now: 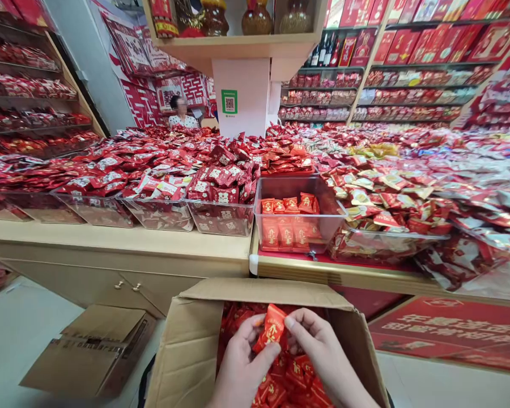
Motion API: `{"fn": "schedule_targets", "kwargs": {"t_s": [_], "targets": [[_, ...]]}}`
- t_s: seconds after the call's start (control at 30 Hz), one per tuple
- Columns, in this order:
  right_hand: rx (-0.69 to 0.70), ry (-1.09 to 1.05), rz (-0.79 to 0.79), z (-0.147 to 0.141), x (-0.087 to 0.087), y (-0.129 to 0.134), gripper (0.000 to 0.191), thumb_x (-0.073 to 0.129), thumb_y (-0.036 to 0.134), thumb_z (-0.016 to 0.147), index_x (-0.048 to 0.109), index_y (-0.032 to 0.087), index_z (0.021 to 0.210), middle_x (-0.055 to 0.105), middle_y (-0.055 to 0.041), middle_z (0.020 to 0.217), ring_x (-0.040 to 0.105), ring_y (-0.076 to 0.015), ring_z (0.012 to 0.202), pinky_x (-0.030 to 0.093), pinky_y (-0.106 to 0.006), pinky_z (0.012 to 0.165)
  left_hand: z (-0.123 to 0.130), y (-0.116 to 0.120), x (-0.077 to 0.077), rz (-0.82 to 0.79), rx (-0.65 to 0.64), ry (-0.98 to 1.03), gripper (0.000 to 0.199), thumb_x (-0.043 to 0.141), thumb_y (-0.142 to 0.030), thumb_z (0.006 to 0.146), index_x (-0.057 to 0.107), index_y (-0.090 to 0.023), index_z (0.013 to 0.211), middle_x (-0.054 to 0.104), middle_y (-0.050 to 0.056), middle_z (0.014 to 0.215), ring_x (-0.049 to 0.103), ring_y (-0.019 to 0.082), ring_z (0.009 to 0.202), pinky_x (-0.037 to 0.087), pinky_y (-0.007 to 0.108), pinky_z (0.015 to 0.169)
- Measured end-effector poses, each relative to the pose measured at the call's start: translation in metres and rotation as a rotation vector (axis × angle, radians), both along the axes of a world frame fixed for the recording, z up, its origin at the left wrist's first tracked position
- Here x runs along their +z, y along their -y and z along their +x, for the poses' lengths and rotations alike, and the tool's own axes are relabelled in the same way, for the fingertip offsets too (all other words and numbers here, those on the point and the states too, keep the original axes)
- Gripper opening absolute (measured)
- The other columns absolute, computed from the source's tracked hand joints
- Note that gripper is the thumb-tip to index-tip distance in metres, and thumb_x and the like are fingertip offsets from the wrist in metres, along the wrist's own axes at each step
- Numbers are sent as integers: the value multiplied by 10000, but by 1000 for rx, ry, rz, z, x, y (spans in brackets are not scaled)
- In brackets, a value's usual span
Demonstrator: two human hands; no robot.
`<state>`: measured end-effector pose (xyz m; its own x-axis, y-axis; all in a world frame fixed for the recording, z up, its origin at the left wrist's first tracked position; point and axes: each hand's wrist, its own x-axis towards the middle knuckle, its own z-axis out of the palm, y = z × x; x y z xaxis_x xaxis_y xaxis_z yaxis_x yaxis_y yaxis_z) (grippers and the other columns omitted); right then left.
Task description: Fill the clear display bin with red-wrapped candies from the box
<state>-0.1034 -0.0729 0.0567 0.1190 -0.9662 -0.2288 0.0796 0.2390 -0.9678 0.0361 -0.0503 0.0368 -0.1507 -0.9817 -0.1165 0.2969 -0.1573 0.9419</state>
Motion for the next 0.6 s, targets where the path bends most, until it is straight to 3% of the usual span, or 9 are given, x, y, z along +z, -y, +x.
{"fn": "schedule_targets", "kwargs": {"t_s": [0.17, 0.3, 0.37, 0.43, 0.47, 0.53, 0.6], "targets": [[30, 73, 7, -7, 15, -4, 327, 639, 422, 703, 511, 133, 619, 501, 27, 538, 409, -67, 516, 340, -191, 522, 4, -4, 21, 95, -101, -95, 408, 667, -166, 696, 494, -184, 1065, 656, 52, 958, 585, 123, 774, 455, 263, 745], [-36, 317, 192, -8, 16, -11, 291, 665, 362, 699, 501, 142, 601, 489, 40, 506, 399, -48, 468, 314, -166, 472, 6, -1, 36, 121, -173, -136, 394, 709, -186, 665, 510, -147, 1002, 653, 39, 855, 559, 81, 663, 443, 209, 633], [-40, 410, 178, -11, 16, -14, 233, 642, 353, 727, 541, 155, 657, 507, 35, 540, 431, -53, 487, 346, -167, 493, 7, 0, 42, 212, -207, -200, 411, 707, -195, 675, 479, -156, 1015, 650, 25, 794, 548, 50, 574, 396, 157, 530], [11, 401, 42, -18, 19, -16, 170, 625, 336, 748, 601, 206, 854, 602, -2, 771, 521, -82, 637, 417, -195, 607, 9, 0, 45, 345, -276, -316, 399, 683, -211, 708, 438, -184, 1022, 655, 27, 765, 550, 34, 526, 334, 122, 466], [61, 371, -40, -23, 21, -15, 244, 629, 317, 748, 588, 254, 980, 600, -19, 965, 548, -107, 778, 435, -221, 698, 10, -1, 45, 403, -332, -393, 384, 676, -224, 718, 429, -197, 1010, 661, 35, 765, 557, 33, 518, 312, 112, 451], [214, 274, -174, -31, 27, -14, 364, 632, 272, 749, 542, 324, 1098, 463, -17, 1250, 479, -157, 1057, 395, -281, 872, 11, -3, 43, 478, -452, -544, 385, 685, -260, 709, 439, -202, 1000, 669, 51, 759, 563, 32, 504, 301, 105, 439], [362, 173, -251, -35, 32, -11, 235, 595, 258, 779, 595, 294, 1011, 496, -32, 1208, 468, -178, 1088, 377, -307, 900, 11, -6, 41, 511, -526, -610, 405, 696, -289, 694, 471, -189, 1016, 671, 63, 771, 576, 39, 506, 306, 107, 432]]}}
